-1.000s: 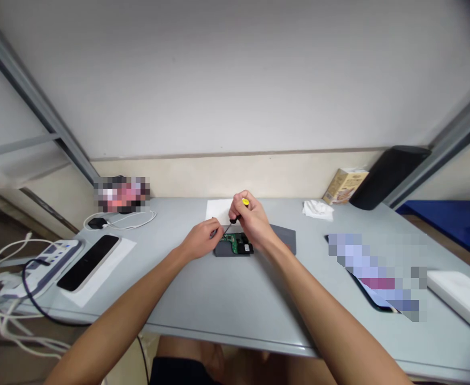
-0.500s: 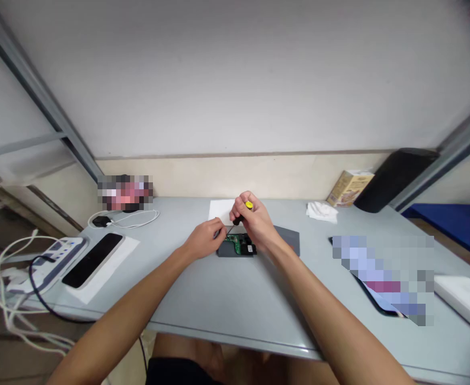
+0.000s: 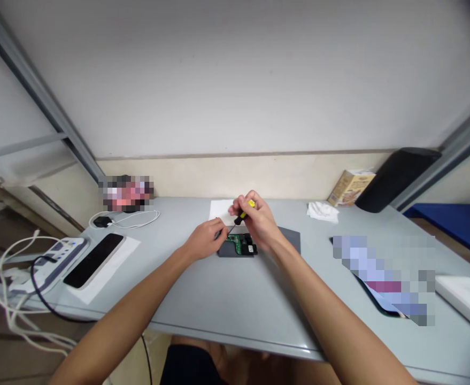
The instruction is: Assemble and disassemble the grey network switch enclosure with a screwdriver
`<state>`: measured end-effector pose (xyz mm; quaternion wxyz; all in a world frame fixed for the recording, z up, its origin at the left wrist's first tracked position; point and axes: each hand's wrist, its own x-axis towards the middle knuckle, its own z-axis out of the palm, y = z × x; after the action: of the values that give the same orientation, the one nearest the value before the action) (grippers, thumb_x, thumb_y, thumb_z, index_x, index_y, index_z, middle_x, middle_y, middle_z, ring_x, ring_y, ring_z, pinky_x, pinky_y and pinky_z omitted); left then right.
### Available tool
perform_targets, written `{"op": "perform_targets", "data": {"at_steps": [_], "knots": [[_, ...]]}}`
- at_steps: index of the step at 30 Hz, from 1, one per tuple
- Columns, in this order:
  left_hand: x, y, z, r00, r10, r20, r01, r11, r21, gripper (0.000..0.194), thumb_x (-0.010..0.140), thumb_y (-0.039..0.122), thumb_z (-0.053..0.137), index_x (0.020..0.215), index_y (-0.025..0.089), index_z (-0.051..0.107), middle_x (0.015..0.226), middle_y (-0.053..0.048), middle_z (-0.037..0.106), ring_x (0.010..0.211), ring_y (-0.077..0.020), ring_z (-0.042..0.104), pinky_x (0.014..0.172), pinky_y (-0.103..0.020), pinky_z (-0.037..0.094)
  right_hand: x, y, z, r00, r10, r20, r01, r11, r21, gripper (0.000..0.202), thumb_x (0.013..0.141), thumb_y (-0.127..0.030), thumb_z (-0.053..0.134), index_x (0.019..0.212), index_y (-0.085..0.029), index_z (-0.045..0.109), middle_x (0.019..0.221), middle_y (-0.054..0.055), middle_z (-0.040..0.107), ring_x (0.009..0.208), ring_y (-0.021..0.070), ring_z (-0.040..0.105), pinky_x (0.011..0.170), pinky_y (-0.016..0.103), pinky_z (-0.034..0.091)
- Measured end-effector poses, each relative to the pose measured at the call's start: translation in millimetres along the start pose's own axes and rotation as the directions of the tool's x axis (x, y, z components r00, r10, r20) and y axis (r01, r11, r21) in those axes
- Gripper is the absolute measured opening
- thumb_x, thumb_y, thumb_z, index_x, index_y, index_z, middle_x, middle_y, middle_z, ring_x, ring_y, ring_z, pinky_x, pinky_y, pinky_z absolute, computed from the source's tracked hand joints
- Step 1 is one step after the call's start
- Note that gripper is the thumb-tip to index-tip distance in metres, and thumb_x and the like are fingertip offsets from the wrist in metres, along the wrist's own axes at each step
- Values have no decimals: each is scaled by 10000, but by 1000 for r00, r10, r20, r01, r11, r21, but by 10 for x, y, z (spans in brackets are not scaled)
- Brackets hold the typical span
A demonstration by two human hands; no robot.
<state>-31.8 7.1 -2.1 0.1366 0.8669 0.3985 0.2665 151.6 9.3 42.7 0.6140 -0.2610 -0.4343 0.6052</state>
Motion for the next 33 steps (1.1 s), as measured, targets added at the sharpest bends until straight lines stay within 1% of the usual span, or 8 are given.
{"op": "perform_targets", "data": {"at_steps": [3, 6, 9, 15, 19, 23, 28, 33], "knots": [[-1, -2, -7, 1000, -7, -3, 7, 1000, 18, 286, 1048, 218, 452, 810, 198, 611, 858, -28, 636, 784, -162, 598, 751, -302, 462, 7, 9, 3, 1000, -19, 9, 19, 1000, -20, 494, 792, -680, 813, 792, -256, 560, 635, -66, 460, 615, 128, 474, 652, 293, 393], [-1, -12, -13, 1000, -13, 7, 13, 1000, 19, 292, 1049, 221, 451, 804, 198, 608, 866, -26, 641, 792, -162, 607, 764, -303, 467, 15, -2, -2, 1000, -10, 24, 10, 1000, 29, 462, 856, -711, 715, 888, -251, 686, 731, -18, 522, 709, 159, 517, 706, 314, 436], [-2, -27, -18, 1000, -19, 15, 19, 1000, 15, 294, 1053, 228, 451, 815, 202, 621, 874, -27, 646, 812, -167, 623, 778, -303, 474, 21, -3, -15, 1000, 1, 17, -2, 999, 34, 347, 849, -592, 756, 882, -248, 729, 830, 13, 594, 802, 181, 553, 762, 325, 460], [1, -38, -26, 1000, 15, 19, -15, 1000, 14, 289, 1049, 223, 451, 811, 205, 614, 851, -27, 635, 796, -166, 613, 767, -295, 471, 2, 42, 18, 1000, 2, -26, 0, 996, 84, 499, 675, -522, 950, 747, -248, 539, 781, -29, 620, 749, 149, 576, 732, 298, 435], [-1, -34, -33, 1000, 6, 18, -6, 999, 32, 282, 1037, 212, 469, 783, 206, 592, 821, -18, 613, 765, -164, 588, 744, -293, 455, -14, 26, 61, 1000, -8, -18, 9, 998, 54, 478, 745, -652, 865, 817, -255, 606, 660, -61, 488, 626, 124, 463, 641, 289, 369], [-5, -34, -37, 1000, 2, 26, -2, 1000, 21, 282, 1038, 208, 469, 788, 206, 600, 835, -21, 622, 773, -163, 597, 749, -296, 466, -6, -9, 57, 1000, 14, 21, -16, 995, 95, 430, 809, -657, 785, 908, -241, 733, 809, -4, 577, 765, 155, 542, 735, 307, 443], [-4, -50, -24, 1000, 11, 24, -11, 1000, -17, 285, 1045, 220, 457, 804, 201, 607, 859, -24, 631, 776, -157, 597, 754, -293, 467, -2, 25, 40, 1000, 11, -11, -10, 999, 47, 452, 670, -555, 939, 786, -246, 631, 860, -5, 661, 810, 160, 597, 775, 307, 466], [-2, -45, -27, 999, -18, 38, 20, 999, -39, 295, 1049, 238, 458, 802, 203, 616, 866, -25, 641, 775, -156, 604, 748, -286, 467, 8, 74, 36, 999, -26, -35, 27, 999, 17, 509, 737, -671, 858, 830, -263, 569, 669, -65, 526, 651, 131, 508, 667, 290, 399]]}}
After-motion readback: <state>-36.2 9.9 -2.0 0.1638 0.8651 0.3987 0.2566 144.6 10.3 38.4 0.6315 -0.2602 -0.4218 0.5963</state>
